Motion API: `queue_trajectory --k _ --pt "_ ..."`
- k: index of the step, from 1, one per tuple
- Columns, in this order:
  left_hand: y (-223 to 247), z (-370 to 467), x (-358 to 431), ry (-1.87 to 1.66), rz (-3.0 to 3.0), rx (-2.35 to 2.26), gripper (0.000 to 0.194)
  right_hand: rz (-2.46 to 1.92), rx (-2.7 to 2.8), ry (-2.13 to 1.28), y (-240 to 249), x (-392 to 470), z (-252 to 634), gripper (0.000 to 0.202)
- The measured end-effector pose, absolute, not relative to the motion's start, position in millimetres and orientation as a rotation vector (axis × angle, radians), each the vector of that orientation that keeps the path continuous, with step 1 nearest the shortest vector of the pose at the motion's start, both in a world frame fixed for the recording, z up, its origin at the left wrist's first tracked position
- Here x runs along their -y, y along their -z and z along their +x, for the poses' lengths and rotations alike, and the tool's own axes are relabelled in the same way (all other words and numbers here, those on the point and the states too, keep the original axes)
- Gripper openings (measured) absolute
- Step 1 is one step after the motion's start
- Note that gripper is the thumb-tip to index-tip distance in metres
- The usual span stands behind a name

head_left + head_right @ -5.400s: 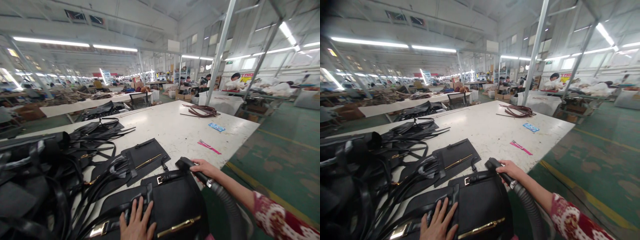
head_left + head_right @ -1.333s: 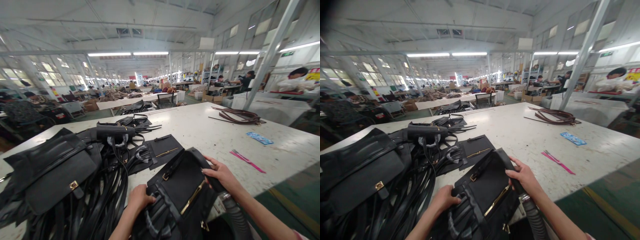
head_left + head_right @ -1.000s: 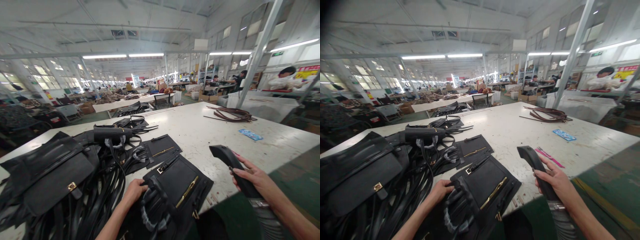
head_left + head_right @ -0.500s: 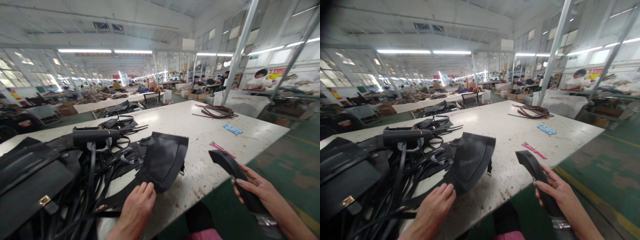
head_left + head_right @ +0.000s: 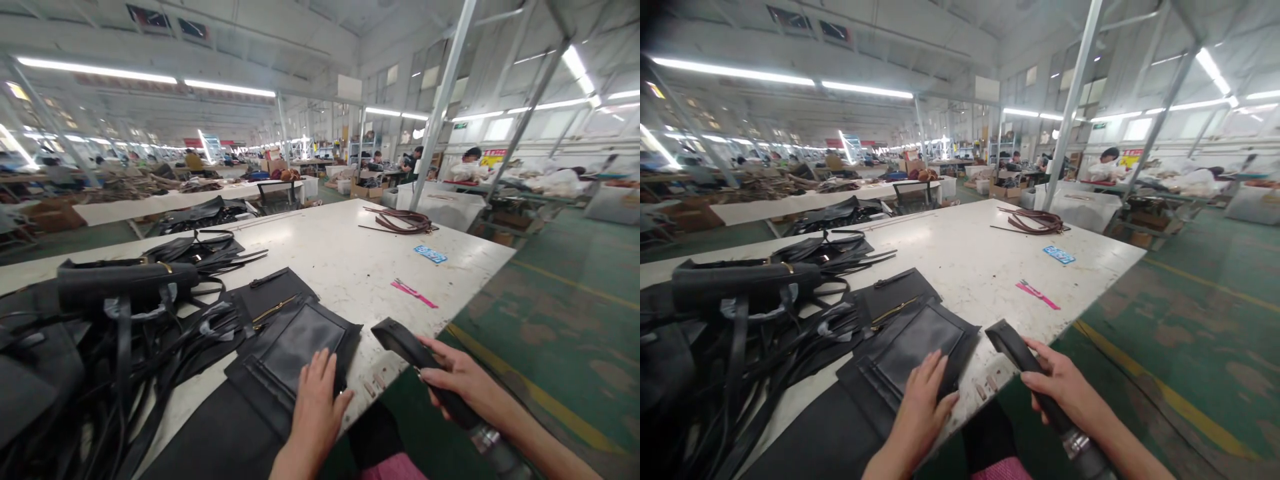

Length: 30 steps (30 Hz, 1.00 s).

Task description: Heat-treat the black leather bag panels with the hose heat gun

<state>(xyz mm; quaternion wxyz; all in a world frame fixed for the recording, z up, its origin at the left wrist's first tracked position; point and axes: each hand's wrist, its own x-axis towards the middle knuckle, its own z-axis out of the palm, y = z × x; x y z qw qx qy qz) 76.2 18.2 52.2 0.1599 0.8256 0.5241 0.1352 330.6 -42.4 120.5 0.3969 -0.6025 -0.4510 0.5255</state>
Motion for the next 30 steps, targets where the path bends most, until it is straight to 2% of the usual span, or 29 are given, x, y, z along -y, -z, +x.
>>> queue_trajectory --k 3,8,12,17,21,26,30 --pt "-24 116 -28 -0.317 2.395 -1.405 0.063 -1.495 1.215 -1.414 -118 11 323 0.065" --pt "5 125 -24 -0.393 2.544 -1.315 0.047 -1.512 1.286 -1.641 -110 -33 319 0.060" --pt "7 120 -23 -0.409 2.571 -1.330 0.050 -1.513 1.254 -1.673 -97 -37 322 0.060" --pt "5 119 -26 -0.417 2.560 -1.280 0.053 -1.515 1.151 -1.453 -74 -36 319 0.063" --pt "4 117 -26 -0.403 2.518 -1.265 0.053 -1.494 1.111 -1.342 -74 -36 325 0.065" --pt "5 115 -28 -0.412 2.507 -1.233 0.053 -1.438 1.181 -1.550 -85 -16 336 0.067" --pt "5 116 -29 -0.418 2.511 -1.234 0.050 -1.408 1.225 -1.644 -76 -21 326 0.067"
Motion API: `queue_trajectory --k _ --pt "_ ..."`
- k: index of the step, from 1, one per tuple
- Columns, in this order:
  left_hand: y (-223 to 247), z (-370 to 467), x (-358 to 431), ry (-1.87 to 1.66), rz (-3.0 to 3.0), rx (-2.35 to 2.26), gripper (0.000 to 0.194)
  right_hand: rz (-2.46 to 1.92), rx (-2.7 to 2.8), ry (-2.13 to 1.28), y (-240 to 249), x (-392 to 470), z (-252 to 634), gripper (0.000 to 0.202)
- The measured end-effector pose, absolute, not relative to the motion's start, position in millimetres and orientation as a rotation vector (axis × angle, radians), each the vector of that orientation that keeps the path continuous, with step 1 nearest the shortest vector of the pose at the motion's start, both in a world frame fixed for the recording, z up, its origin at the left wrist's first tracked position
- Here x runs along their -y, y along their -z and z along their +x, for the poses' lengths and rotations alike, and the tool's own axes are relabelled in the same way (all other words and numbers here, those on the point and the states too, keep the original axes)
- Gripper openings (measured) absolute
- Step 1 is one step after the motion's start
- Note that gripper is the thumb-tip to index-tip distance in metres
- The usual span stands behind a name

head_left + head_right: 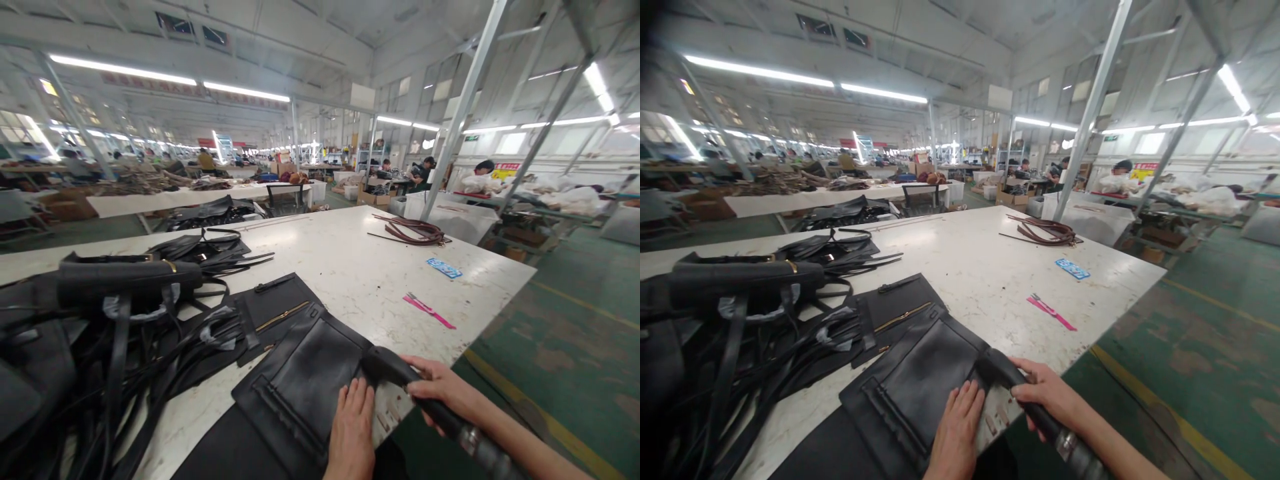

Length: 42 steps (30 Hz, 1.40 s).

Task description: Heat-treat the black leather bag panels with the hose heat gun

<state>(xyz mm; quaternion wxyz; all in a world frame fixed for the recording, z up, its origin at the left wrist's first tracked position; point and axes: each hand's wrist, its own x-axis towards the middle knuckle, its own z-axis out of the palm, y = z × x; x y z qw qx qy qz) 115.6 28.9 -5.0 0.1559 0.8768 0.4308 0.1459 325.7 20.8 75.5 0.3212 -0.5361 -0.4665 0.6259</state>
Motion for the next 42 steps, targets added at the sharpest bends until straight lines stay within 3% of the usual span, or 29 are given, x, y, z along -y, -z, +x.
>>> queue_trajectory --k 6,14,18,27,33,42 --pt "16 117 -31 -0.417 2.545 -1.238 0.043 -1.382 1.296 -1.588 -76 -79 295 0.061" --pt "106 131 -44 -0.889 2.707 -1.322 0.036 -1.420 1.478 -1.672 -87 -149 244 0.028" --pt "127 138 -44 -1.008 2.709 -1.357 0.036 -1.475 1.507 -1.717 -87 -177 236 0.021" --pt "81 124 -40 -0.775 2.705 -1.235 0.040 -1.467 1.488 -1.583 -98 -214 199 0.024" --pt "49 118 -32 -0.578 2.582 -1.194 0.043 -1.479 1.515 -1.586 -104 -171 223 0.022" --pt "25 118 -14 -0.557 2.480 -1.218 0.050 -1.579 1.491 -1.524 -97 -178 195 0.023"
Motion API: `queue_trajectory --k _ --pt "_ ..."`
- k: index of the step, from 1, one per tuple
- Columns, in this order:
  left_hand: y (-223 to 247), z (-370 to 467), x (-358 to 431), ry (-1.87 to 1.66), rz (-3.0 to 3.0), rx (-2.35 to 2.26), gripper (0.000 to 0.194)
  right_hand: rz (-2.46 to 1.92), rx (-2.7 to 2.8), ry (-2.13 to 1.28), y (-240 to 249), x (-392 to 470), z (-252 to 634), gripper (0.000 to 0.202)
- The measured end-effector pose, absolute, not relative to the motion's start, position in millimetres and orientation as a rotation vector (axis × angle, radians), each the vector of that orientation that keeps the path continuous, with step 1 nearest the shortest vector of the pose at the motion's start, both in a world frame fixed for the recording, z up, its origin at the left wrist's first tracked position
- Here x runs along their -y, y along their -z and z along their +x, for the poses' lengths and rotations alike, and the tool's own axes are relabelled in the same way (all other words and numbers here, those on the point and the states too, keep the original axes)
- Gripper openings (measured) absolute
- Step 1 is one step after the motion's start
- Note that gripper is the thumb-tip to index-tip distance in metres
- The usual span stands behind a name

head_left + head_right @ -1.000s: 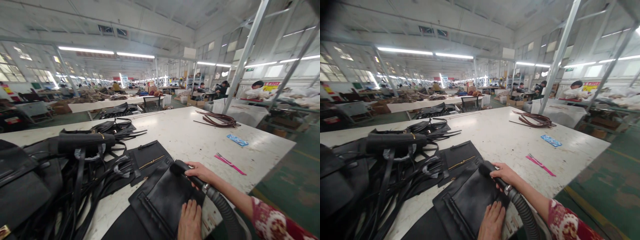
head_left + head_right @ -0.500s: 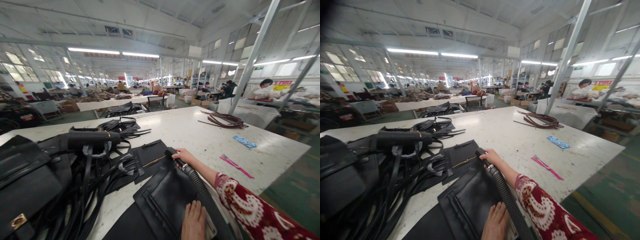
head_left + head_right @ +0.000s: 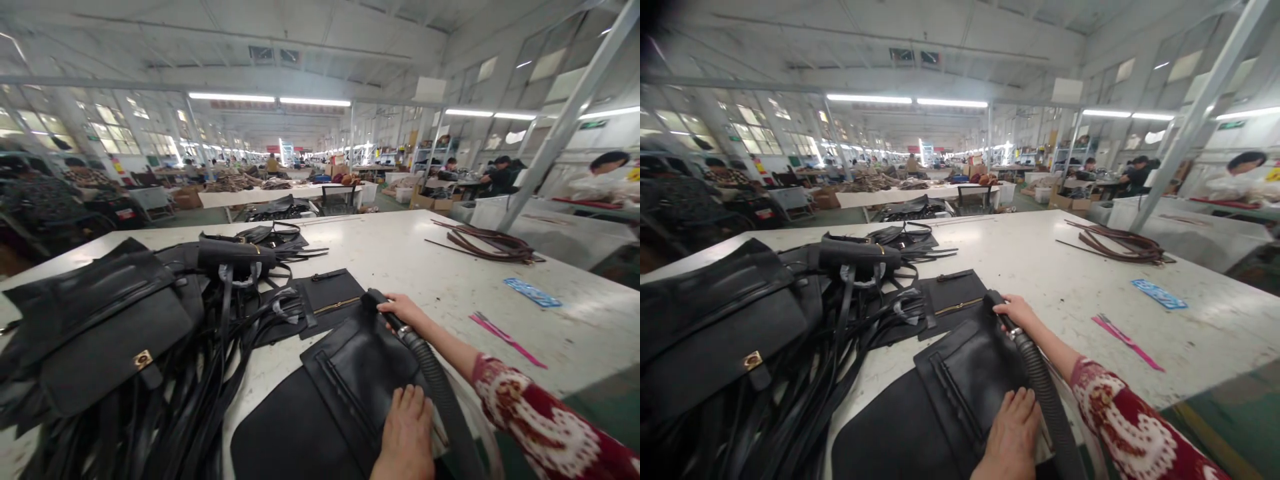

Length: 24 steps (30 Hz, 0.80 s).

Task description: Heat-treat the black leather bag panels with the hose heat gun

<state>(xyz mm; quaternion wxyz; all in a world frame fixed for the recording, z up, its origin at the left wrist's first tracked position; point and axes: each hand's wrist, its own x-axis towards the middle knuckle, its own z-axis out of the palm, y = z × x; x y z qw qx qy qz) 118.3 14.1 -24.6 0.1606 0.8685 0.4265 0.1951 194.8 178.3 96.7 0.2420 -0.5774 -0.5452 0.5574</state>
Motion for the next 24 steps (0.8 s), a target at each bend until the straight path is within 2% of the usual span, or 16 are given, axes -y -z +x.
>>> queue_trajectory --k 5,9,11,14,17,20,24 --pt "-5 78 11 -0.498 2.415 -1.216 0.071 -1.481 1.581 -1.514 -118 -152 183 0.026" --pt "-20 7 29 -0.438 2.439 -1.726 0.055 -1.296 1.704 -1.761 -125 -97 175 0.055" --pt "-19 -21 32 -0.502 2.474 -1.937 0.045 -1.206 1.753 -1.883 -127 -79 162 0.062" --pt "-10 -36 33 -0.670 2.587 -2.018 0.036 -1.117 1.844 -2.030 -129 -75 134 0.056" --pt "-2 -31 33 -0.802 2.598 -2.075 0.034 -1.107 1.955 -2.127 -127 -89 101 0.040" --pt "-2 -26 34 -0.827 2.570 -2.077 0.034 -1.147 2.050 -2.153 -122 -104 74 0.029" --pt "-8 -28 37 -0.790 2.515 -2.071 0.034 -1.200 2.109 -2.078 -118 -110 59 0.026"
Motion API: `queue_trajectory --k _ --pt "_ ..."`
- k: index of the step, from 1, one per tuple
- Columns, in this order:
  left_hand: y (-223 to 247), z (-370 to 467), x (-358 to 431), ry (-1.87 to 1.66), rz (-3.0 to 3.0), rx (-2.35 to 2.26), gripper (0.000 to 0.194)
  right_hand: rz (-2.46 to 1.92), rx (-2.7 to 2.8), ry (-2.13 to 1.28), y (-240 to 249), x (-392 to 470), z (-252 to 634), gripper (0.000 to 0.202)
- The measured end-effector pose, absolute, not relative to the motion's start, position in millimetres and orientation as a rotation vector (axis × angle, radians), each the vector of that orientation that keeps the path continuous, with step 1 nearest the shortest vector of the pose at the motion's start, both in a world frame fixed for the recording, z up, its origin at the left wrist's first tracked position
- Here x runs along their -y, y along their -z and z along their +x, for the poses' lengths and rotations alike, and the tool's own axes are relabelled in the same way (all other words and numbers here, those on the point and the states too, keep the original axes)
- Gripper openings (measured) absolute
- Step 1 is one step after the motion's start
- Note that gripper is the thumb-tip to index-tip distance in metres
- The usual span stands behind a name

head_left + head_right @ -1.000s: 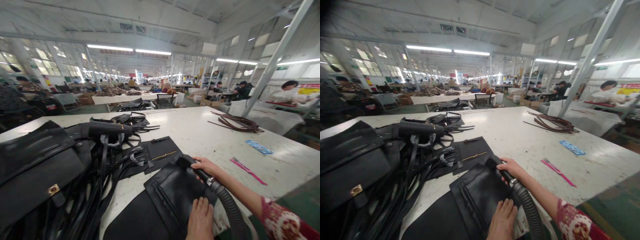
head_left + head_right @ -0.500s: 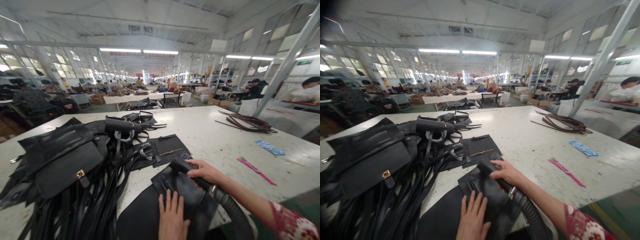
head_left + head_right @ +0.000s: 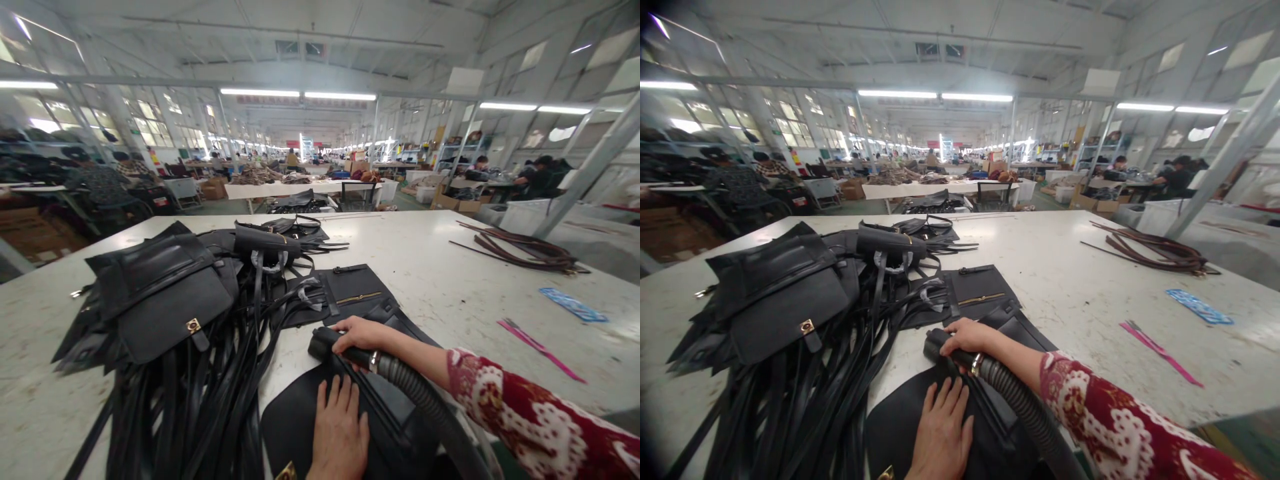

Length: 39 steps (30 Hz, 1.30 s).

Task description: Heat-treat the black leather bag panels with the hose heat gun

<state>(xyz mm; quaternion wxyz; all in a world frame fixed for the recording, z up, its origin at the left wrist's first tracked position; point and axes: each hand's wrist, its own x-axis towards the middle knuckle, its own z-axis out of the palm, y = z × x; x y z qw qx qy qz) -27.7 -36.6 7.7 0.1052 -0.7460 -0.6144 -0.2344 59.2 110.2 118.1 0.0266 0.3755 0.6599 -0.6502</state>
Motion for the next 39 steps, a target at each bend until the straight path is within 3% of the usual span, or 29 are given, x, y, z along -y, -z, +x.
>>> queue_trajectory --k 6,13,18,21,27,39 --pt "-18 -27 40 0.693 -2.276 1.924 0.035 1.234 -2.095 1.963 -115 -94 72 0.023" --pt "-33 -29 34 0.662 -2.329 2.007 0.032 1.605 -2.304 1.952 -111 -95 69 0.028" --pt "-38 -35 16 0.616 -2.291 1.990 0.033 1.656 -2.250 2.103 -121 -63 150 0.059" --pt "-38 -37 10 0.585 -2.296 1.970 0.033 1.682 -2.120 2.209 -117 -17 206 0.068" --pt "-37 -36 12 0.513 -2.312 1.925 0.036 1.458 -1.792 2.588 -102 33 235 0.066" --pt "-34 -40 10 0.438 -2.356 1.882 0.037 1.446 -1.821 2.556 -102 19 219 0.063"
